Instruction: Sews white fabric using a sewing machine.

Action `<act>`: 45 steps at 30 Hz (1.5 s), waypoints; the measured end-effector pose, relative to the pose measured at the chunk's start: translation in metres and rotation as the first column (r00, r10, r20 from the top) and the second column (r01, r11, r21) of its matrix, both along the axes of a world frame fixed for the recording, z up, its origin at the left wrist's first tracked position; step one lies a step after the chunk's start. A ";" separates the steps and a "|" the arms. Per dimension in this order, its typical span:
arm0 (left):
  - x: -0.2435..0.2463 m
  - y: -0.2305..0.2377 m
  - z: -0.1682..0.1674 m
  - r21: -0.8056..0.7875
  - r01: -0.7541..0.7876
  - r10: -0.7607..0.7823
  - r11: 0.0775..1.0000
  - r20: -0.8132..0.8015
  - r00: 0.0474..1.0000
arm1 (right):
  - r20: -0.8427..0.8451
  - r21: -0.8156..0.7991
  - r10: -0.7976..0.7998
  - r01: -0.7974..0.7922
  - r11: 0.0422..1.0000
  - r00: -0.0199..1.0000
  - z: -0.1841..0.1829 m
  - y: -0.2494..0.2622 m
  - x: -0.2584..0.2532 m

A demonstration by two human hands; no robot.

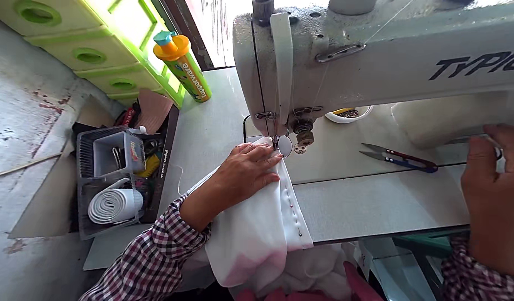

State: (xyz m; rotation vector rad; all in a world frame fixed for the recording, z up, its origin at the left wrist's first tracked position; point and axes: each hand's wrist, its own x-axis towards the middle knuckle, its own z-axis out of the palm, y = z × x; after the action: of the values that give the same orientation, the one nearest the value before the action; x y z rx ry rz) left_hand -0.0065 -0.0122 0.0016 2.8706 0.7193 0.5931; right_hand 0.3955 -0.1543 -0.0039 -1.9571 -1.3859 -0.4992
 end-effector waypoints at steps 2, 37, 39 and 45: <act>0.000 0.000 0.000 -0.004 0.001 -0.001 1.000 -0.001 1.000 | 0.005 0.004 0.007 -0.007 1.000 1.000 -0.001 0.000 -0.001; 0.000 0.002 0.000 -0.017 0.008 -0.008 1.000 0.014 1.000 | 0.004 -0.058 0.011 -0.011 0.998 1.000 -0.002 -0.008 -0.013; 0.000 0.001 0.000 -0.015 0.008 -0.008 1.000 0.017 1.000 | 0.009 -0.068 0.017 -0.017 0.998 1.000 -0.002 -0.009 -0.014; 0.000 0.001 0.000 -0.016 0.013 -0.013 1.000 0.022 1.000 | 0.009 -0.072 -0.003 0.003 0.997 1.000 -0.001 -0.008 -0.018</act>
State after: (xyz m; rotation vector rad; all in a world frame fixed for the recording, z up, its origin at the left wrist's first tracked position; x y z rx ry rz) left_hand -0.0069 -0.0114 0.0021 2.8472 0.6990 0.6130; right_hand 0.3774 -0.1623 -0.0047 -2.0170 -1.4246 -0.4658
